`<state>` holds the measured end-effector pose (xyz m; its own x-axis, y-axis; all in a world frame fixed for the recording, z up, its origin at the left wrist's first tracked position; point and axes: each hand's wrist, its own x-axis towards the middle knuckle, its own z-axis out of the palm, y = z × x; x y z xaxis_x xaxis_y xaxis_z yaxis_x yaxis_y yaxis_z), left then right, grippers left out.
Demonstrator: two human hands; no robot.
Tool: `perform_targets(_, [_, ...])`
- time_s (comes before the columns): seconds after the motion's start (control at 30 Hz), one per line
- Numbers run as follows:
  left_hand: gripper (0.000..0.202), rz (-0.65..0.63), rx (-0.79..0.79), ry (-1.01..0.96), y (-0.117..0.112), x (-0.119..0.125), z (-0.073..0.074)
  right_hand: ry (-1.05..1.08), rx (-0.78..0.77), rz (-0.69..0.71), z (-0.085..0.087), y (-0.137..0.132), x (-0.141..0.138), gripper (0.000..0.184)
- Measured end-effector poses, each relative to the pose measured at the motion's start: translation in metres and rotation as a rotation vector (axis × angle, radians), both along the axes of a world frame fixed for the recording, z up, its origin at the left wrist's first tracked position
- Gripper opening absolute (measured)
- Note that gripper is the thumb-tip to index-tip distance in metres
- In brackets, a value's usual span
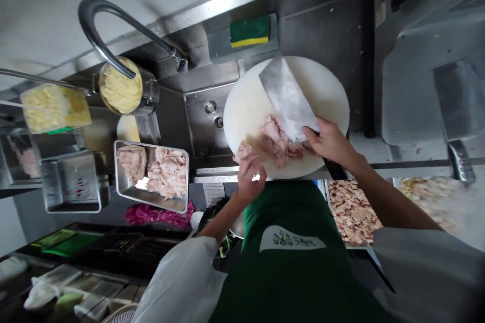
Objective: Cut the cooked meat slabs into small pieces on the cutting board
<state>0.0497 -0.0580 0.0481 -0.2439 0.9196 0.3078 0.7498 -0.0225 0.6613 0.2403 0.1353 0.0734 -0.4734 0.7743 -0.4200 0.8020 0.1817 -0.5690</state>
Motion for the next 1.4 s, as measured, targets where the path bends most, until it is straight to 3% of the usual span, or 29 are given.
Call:
perform_targets(0.07, [0.041,-0.001,-0.135,-0.044,0.006,0.034,-0.003,-0.025,-0.084,-0.109,0.004,0.0,0.033,0.031])
perform_targets(0.17, [0.071,0.148,-0.262,-0.009,0.031,0.068,-0.027,-0.031,-0.177,-0.237,-0.002,-0.009,0.091,0.028])
perform_targets(0.27, [0.083,0.312,-0.268,0.05,0.061,0.079,-0.051,-0.021,-0.268,-0.32,-0.018,-0.03,0.144,0.027])
perform_targets(0.4, [0.084,0.279,-0.271,0.081,0.086,0.085,-0.061,0.029,-0.342,-0.355,-0.049,-0.06,0.172,0.029])
perform_targets(0.57, [0.089,0.159,-0.275,0.118,0.102,0.105,-0.059,0.149,-0.198,-0.341,-0.078,-0.08,0.132,0.03])
perform_targets(0.73, [0.082,0.198,-0.227,0.095,0.109,0.122,-0.062,0.388,-0.146,-0.231,-0.087,-0.077,0.083,0.032])
perform_targets(0.97, [0.06,0.232,-0.112,-0.007,0.114,0.131,-0.058,0.562,-0.113,-0.17,-0.097,-0.067,0.072,0.031])
perform_targets(1.1, [0.058,0.213,-0.065,-0.014,0.115,0.134,-0.048,0.548,-0.139,-0.224,-0.089,-0.07,0.078,0.03])
perform_targets(1.23, [0.056,0.187,0.017,0.0,0.114,0.131,-0.03,0.564,-0.109,-0.284,-0.067,-0.074,0.074,0.029])
perform_targets(1.4, [0.054,0.183,0.202,-0.054,0.098,0.092,0.006,0.535,-0.143,-0.277,-0.034,-0.096,0.039,0.027])
